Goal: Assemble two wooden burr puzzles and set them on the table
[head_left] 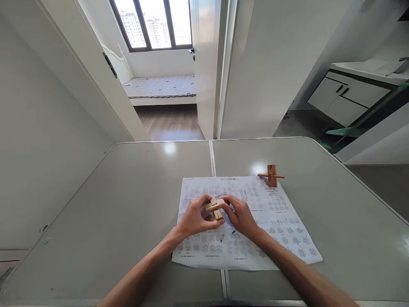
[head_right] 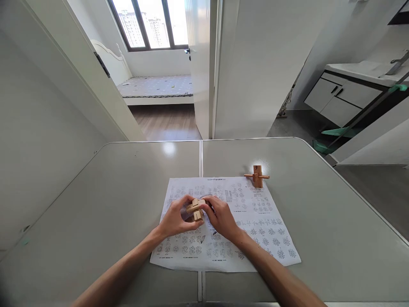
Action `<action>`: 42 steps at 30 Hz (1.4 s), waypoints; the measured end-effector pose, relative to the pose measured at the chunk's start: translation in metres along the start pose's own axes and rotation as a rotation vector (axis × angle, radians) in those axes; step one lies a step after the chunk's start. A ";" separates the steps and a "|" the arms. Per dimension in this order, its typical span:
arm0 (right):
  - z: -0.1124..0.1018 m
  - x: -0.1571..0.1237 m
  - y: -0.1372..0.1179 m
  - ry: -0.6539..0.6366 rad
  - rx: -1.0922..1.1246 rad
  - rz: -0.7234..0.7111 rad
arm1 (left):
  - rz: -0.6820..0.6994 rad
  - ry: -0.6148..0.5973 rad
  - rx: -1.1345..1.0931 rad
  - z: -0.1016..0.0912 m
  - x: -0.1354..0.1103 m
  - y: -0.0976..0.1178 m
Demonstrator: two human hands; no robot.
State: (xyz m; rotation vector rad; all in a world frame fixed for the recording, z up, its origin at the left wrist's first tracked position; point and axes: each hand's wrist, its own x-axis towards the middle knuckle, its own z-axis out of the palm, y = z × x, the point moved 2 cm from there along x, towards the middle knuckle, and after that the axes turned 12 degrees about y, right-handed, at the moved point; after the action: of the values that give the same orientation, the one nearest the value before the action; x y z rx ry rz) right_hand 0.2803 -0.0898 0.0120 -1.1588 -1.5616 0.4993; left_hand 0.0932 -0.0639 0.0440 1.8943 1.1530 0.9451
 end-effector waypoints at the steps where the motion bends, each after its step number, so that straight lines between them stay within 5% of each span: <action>1: 0.000 0.000 0.000 0.005 -0.004 0.001 | -0.001 -0.001 -0.007 0.000 0.000 0.000; 7: -0.002 0.001 -0.002 0.001 0.008 -0.110 | -0.056 -0.070 -0.097 0.000 0.000 -0.001; 17: 0.000 -0.001 0.000 0.002 -0.034 -0.003 | -0.039 -0.020 -0.032 0.001 -0.001 0.001; 25: -0.002 0.001 -0.003 0.020 -0.010 -0.116 | -0.090 -0.091 -0.103 -0.001 0.000 0.004; 42: -0.003 0.008 0.003 -0.035 0.044 0.139 | -0.073 0.077 -0.089 -0.003 0.002 -0.002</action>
State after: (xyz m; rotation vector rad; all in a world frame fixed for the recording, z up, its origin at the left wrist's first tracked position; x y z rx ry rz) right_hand 0.2849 -0.0826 0.0140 -1.2360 -1.4989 0.6458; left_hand 0.0906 -0.0607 0.0442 1.7470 1.1976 1.0193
